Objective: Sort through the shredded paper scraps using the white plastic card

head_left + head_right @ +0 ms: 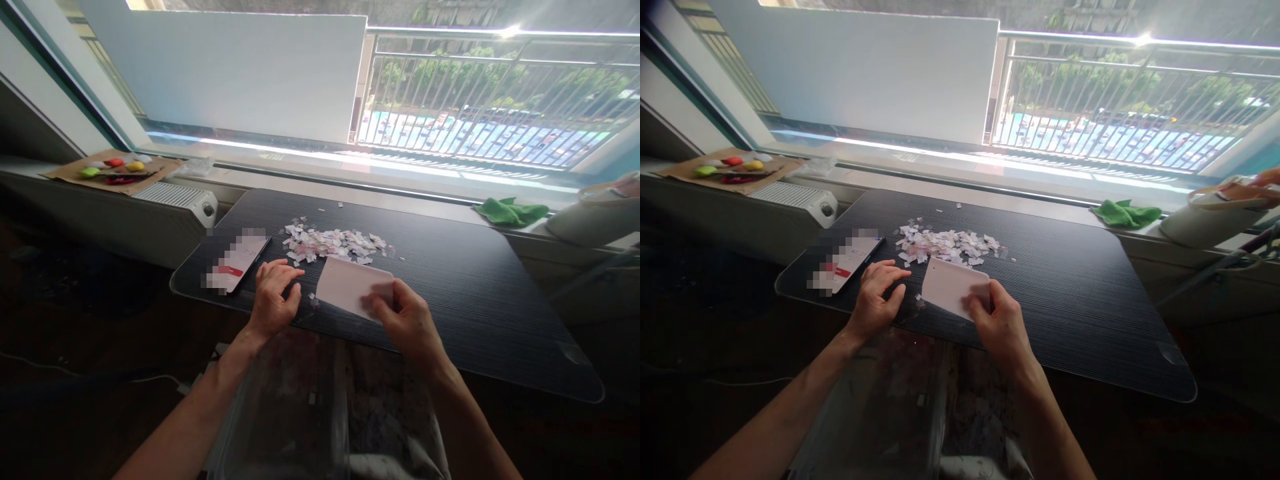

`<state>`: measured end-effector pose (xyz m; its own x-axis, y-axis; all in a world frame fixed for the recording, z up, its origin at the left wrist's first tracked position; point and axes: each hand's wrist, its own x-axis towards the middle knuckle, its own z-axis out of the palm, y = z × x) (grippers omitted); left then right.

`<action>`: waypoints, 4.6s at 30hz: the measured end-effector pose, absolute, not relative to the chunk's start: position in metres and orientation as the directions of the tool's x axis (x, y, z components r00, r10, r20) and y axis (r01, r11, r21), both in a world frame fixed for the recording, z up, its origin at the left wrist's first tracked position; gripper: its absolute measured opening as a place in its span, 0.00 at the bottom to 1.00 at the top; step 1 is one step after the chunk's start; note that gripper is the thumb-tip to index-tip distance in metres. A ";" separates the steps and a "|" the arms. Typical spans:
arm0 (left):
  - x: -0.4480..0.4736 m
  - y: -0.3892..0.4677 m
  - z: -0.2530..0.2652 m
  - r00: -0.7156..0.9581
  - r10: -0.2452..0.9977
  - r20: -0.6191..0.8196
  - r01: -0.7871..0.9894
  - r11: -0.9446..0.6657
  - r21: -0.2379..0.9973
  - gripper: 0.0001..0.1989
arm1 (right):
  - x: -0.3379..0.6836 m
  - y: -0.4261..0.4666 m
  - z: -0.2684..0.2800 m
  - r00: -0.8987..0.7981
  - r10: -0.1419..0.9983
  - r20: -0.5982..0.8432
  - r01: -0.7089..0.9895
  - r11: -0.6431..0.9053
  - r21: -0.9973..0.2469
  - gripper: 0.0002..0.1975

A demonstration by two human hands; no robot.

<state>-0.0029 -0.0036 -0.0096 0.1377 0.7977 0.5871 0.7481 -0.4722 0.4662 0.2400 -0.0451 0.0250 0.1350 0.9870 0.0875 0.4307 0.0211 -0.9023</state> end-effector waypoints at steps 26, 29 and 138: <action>-0.005 -0.051 0.010 0.402 0.804 0.439 0.816 -0.532 0.227 0.13 | 0.245 -0.045 0.031 0.171 0.980 0.100 0.514 -0.002 -0.858 0.09; -0.003 -0.045 0.010 0.413 0.801 0.433 0.829 -0.527 0.186 0.14 | 0.245 -0.048 0.030 0.149 0.984 0.096 0.456 0.018 -0.890 0.09; -0.015 -0.011 -0.008 0.070 0.794 0.603 0.613 -0.511 0.602 0.10 | 0.226 -0.032 0.006 0.119 0.975 -0.189 0.142 -0.205 -0.968 0.14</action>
